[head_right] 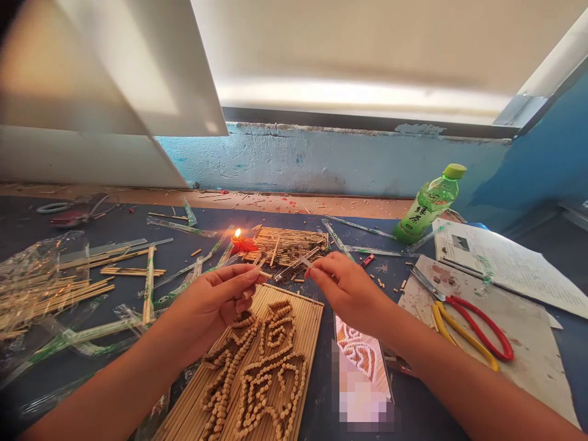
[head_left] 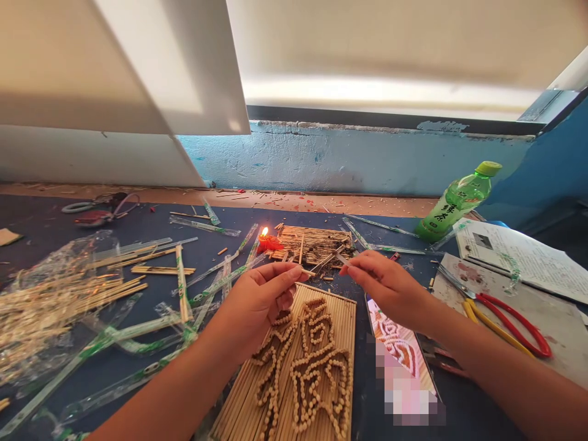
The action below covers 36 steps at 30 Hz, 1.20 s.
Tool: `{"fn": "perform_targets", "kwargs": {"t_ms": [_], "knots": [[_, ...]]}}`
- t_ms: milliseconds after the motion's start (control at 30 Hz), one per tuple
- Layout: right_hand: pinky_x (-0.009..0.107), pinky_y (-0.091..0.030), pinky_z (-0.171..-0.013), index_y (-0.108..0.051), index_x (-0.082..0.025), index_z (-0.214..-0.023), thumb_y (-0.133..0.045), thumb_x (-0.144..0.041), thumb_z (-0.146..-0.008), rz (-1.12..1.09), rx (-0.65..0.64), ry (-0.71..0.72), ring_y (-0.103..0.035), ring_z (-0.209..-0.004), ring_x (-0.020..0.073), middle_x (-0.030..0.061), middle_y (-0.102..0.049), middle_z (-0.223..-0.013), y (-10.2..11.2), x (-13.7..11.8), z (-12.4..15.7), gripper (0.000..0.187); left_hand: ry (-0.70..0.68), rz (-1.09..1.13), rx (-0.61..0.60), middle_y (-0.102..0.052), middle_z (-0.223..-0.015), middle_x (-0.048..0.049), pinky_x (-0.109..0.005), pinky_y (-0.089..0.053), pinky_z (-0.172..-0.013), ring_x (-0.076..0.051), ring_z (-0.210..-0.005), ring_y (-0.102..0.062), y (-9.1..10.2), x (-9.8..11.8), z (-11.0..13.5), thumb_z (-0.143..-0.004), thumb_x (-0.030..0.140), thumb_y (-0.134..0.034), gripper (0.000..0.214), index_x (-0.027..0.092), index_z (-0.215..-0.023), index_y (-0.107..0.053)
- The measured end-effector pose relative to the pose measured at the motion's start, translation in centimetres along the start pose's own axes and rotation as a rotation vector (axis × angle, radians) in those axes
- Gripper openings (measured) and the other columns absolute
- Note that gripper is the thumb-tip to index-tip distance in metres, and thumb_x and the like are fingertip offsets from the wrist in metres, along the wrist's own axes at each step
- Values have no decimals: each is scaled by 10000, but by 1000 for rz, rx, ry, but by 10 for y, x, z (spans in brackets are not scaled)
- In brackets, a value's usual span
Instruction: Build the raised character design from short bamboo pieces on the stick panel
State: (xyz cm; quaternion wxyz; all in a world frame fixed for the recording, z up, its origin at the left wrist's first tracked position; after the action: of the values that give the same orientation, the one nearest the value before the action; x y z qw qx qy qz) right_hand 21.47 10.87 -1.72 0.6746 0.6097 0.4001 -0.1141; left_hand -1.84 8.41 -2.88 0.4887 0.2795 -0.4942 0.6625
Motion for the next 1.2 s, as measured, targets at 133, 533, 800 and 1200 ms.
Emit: {"fn": "perform_targets", "kwargs": {"t_ms": [133,533,800,1200], "knots": [[387,-451,-774,-765,-216,-1069,-531,-402,-992,92,95,-46,-622,-863,247,100,-700,-980,4,22,-15,308,-68,-45,36,-751,-806,-44,-165,-393,-518,-59,-561,-464,0,2,1,-664,353,-947,305,158,-817,-770],[300,-458,-649,-712,-205,-880,-673,-290,-889,120,168,-99,-660,-695,188,29,-760,-797,-8,38,-33,94,-192,-464,96,-726,-745,-2,-225,-440,-561,-117,-625,-585,-8,12,13,-758,405,-855,253,194,-863,-762],[294,-415,-605,-701,-194,-861,-737,-291,-850,146,200,-68,-588,-633,167,22,-725,-779,-10,42,-36,105,-360,-693,24,-764,-837,-40,-323,-521,-703,-195,-765,-688,-6,6,13,-846,375,-753,177,206,-898,-755],[246,-472,-696,-704,-244,-1107,-701,-249,-912,10,40,205,-626,-770,117,-27,-756,-972,2,-38,2,196,-562,-978,-43,-756,-781,22,-294,-492,-610,-158,-668,-647,-15,8,27,-900,277,-684,102,245,-925,-777]]}}
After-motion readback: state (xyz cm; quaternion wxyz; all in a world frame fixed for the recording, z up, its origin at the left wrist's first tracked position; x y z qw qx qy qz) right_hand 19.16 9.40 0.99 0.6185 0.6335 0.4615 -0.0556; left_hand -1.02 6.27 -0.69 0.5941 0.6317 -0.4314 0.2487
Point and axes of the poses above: each hand's wrist, its own z-axis away from the middle knuckle, its own y-axis out of the back of the hand, x = y × z, the point moved 3 cm from there along -z, towards the middle knuckle
